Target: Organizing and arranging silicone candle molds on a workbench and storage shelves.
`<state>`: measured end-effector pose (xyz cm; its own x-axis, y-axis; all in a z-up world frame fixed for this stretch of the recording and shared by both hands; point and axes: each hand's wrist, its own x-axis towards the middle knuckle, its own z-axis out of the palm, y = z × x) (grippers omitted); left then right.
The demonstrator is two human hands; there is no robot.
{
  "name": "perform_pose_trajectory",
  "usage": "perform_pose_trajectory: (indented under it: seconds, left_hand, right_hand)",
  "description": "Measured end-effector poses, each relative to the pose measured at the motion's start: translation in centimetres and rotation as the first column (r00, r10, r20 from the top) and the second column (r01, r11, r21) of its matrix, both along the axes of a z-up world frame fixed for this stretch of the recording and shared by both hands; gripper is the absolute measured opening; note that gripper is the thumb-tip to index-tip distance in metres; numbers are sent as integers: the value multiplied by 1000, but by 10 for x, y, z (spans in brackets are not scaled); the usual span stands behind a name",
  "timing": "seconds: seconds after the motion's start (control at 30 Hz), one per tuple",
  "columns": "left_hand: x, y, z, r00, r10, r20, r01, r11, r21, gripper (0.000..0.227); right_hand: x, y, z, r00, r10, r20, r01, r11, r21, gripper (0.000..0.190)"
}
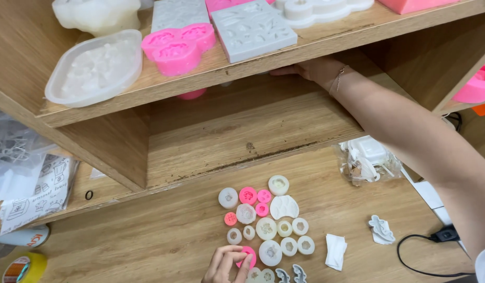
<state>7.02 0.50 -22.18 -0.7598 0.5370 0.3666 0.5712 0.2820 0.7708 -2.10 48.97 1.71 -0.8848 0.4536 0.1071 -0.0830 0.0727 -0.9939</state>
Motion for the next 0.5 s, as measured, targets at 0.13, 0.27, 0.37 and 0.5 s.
perform_pose_trajectory:
  seconds: [0.13,0.27,0.37,0.5]
  left_hand:
    - [9,1,18,999,33,-29,-36,995,-96,11]
    - [14,2,36,998,65,8,-63,986,-156,10]
    - [15,-3,30,997,69,32,-62,981,-183,11]
    - [18,-5,42,998,60,22,-55,980,-194,11]
  right_hand:
    - [14,4,-3,975,164,-153,-160,986,34,62]
    - [17,4,11,978,152,-143,-156,988,-18,71]
    - [17,-7,20,992,110,-57,-116,987,-115,64]
    - [-12,1,1,999,16,31,-16,1000,-24,50]
